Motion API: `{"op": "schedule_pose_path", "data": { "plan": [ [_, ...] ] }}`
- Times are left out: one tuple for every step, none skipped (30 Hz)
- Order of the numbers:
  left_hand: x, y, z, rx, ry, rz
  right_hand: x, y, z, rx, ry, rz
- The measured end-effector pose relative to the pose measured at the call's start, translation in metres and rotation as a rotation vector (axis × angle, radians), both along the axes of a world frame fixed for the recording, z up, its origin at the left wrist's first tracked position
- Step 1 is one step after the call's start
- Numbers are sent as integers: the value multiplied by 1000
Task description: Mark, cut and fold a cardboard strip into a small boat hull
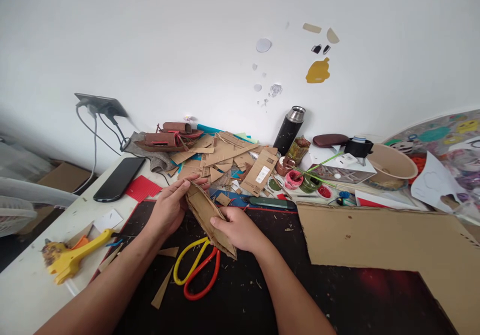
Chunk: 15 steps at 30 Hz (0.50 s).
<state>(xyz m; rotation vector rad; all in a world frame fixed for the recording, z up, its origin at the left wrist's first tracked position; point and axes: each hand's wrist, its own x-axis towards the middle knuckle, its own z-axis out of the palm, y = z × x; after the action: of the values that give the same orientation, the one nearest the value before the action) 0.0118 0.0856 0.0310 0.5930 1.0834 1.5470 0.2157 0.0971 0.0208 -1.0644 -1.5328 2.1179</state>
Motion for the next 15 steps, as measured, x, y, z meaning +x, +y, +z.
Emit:
{"op": "schedule_pose_path", "data": {
  "plan": [
    [1,-1,2,5,-7,-10,1,0,1,-20,16,5],
    [1,-1,3,6,-9,-19,1,1,1,-35,29,8],
    [1,-1,4,4,-10,-27,2,1,1,-44,37,8],
    [1,-2,4,2,-9,-31,2,1,2,-49,40,7],
    [1,-2,4,1,-10,-31,2,1,2,-52,41,5],
    [1,-2,3,-1,-11,-30,2,1,2,-58,41,5],
    [1,-2,3,-1,-13,-30,2,0,3,-64,40,4],
    [1,-2,2,-2,-15,-31,2,0,3,-67,38,4],
    [1,-2,1,-3,-17,-34,2,0,3,-69,33,4],
    [1,-2,1,-5,-20,-37,2,0,4,-69,25,4],
    [1,-2,1,-8,-23,-39,1,0,4,-66,16,2],
    [2,-2,1,-11,-26,-38,1,0,4,-62,8,0],
    [2,-2,1,-13,-29,-35,1,0,4,-58,3,-1],
    [3,-3,1,-15,-30,-31,1,0,4,-56,1,0],
    [3,-3,1,-14,-29,-27,0,0,4,-55,1,-1]
  ]
}}
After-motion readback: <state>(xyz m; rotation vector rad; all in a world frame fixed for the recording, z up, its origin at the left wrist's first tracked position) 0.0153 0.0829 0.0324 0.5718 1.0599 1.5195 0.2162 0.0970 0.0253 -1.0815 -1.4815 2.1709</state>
